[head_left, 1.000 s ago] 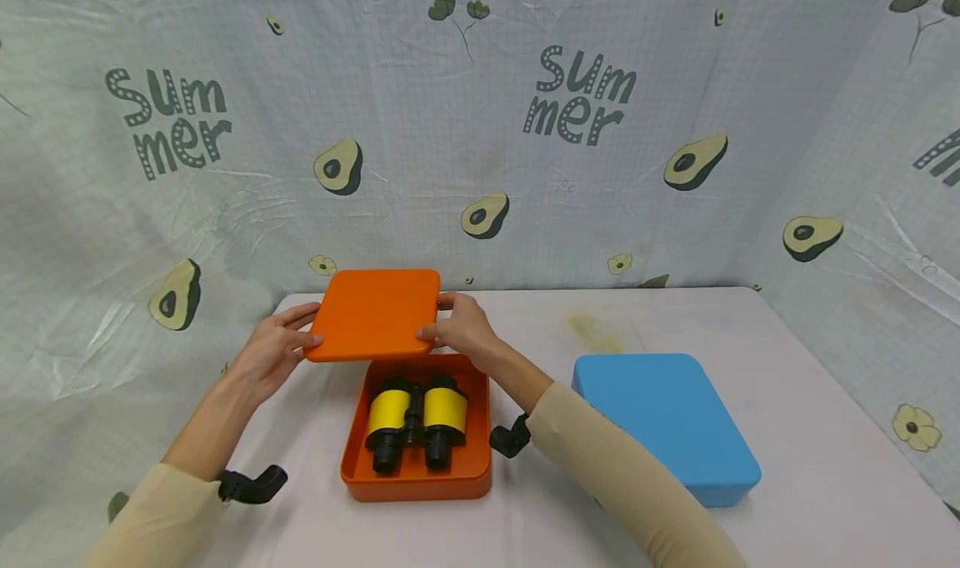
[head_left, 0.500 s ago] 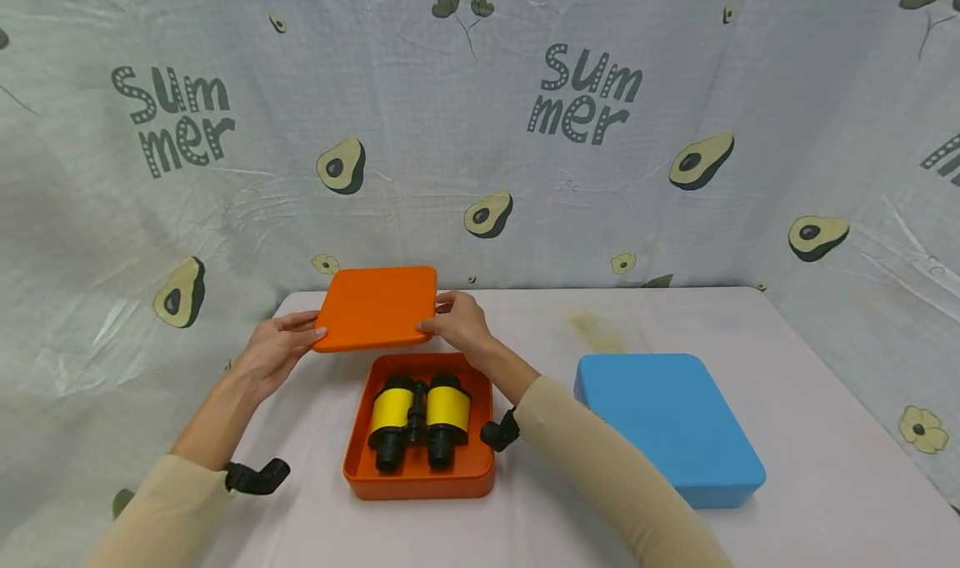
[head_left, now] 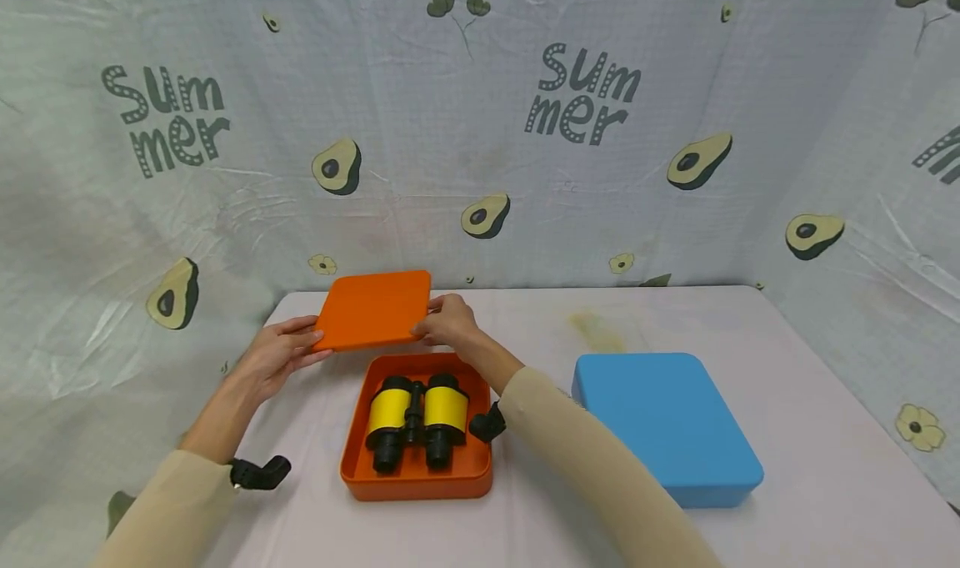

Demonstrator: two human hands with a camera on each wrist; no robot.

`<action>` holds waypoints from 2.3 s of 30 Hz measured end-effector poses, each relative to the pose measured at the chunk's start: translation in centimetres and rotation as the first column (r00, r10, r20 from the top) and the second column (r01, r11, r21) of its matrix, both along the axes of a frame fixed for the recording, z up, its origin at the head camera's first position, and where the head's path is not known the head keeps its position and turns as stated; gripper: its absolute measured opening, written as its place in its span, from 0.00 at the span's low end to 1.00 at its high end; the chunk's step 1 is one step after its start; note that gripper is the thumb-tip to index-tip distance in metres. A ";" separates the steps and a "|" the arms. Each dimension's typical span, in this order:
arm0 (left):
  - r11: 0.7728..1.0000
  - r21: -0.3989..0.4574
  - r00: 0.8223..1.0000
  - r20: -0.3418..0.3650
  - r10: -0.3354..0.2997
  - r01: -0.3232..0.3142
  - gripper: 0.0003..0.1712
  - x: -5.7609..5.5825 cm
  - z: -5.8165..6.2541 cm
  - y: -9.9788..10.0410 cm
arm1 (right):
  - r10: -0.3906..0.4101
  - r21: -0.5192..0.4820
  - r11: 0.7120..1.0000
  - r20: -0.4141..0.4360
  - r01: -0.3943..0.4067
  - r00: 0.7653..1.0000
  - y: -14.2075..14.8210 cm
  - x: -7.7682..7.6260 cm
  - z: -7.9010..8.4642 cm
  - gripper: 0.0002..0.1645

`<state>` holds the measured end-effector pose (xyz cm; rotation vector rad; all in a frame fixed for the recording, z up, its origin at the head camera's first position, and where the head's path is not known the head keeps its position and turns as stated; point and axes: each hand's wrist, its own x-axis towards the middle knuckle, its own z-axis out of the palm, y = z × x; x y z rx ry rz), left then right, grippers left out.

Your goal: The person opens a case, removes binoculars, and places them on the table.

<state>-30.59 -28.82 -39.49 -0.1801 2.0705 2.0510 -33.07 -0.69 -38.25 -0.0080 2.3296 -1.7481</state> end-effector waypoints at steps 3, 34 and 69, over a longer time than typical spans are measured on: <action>0.998 0.064 0.999 0.043 0.013 -0.015 0.41 -0.1 -0.2 -0.5 | -0.008 0.033 0.999 0.011 0.008 1.000 -0.5 -0.1 -0.2 0.33; 0.971 0.198 0.979 0.179 0.096 -0.131 0.40 -2.1 -2.0 -2.5 | -0.059 0.330 0.940 -0.091 0.086 0.994 -4.0 -0.8 -1.4 0.16; 0.974 -0.062 0.952 0.208 0.226 -0.218 0.35 -2.3 -2.6 -1.9 | 0.161 0.452 0.881 -0.013 -0.137 0.987 -4.7 -0.8 -1.7 0.33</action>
